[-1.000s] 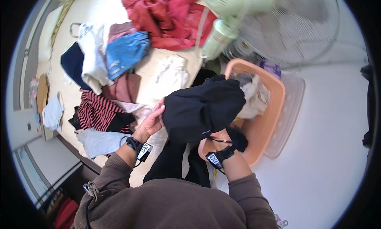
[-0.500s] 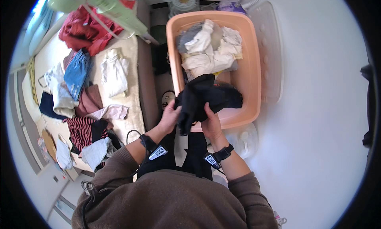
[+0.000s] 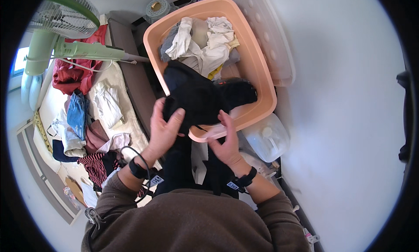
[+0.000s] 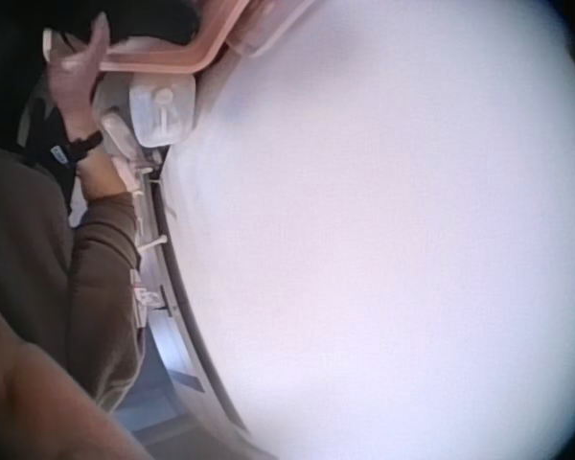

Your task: The person hangs a red jacket in a closet, then folds various garments from a bed and places them into a pink laundry basket. They also pack several folded items into a vacuum-seal bag and place the bag into the basket.

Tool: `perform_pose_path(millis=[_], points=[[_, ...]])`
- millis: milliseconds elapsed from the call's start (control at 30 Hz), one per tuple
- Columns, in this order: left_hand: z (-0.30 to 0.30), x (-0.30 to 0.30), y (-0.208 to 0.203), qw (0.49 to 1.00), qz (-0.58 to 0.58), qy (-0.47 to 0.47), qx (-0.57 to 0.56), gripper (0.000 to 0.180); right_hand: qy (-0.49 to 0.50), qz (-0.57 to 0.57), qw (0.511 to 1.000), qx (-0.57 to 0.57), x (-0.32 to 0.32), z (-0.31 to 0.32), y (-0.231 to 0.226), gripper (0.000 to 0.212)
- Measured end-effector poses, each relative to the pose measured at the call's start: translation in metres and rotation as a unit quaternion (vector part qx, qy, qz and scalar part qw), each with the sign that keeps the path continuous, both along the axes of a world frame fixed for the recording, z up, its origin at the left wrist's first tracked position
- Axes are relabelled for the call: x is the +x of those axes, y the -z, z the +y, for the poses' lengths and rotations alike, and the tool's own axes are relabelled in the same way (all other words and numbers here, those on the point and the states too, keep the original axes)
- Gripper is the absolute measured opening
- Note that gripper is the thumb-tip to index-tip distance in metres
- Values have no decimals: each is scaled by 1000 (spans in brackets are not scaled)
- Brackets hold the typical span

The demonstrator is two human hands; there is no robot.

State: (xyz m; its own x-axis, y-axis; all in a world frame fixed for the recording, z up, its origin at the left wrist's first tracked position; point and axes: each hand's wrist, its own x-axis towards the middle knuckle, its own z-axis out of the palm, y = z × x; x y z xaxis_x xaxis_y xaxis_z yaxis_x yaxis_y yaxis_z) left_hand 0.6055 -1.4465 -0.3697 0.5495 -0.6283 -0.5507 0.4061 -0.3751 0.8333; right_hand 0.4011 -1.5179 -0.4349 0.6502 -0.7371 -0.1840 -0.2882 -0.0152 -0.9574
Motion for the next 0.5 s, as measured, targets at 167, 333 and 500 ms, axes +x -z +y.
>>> perform_pose_path(millis=[167, 333, 500], points=[[-1, -56, -2, 994, -36, 77, -66, 53, -26, -61, 998, -24, 30, 4, -8, 101], [12, -8, 21, 955, -31, 223, -193, 94, 14, -61, 997, 47, 29, 0, 2, 44], [3, 73, 54, 836, -377, 374, -142, 119, -134, -124, 982, 57, 41, -18, -13, 48]])
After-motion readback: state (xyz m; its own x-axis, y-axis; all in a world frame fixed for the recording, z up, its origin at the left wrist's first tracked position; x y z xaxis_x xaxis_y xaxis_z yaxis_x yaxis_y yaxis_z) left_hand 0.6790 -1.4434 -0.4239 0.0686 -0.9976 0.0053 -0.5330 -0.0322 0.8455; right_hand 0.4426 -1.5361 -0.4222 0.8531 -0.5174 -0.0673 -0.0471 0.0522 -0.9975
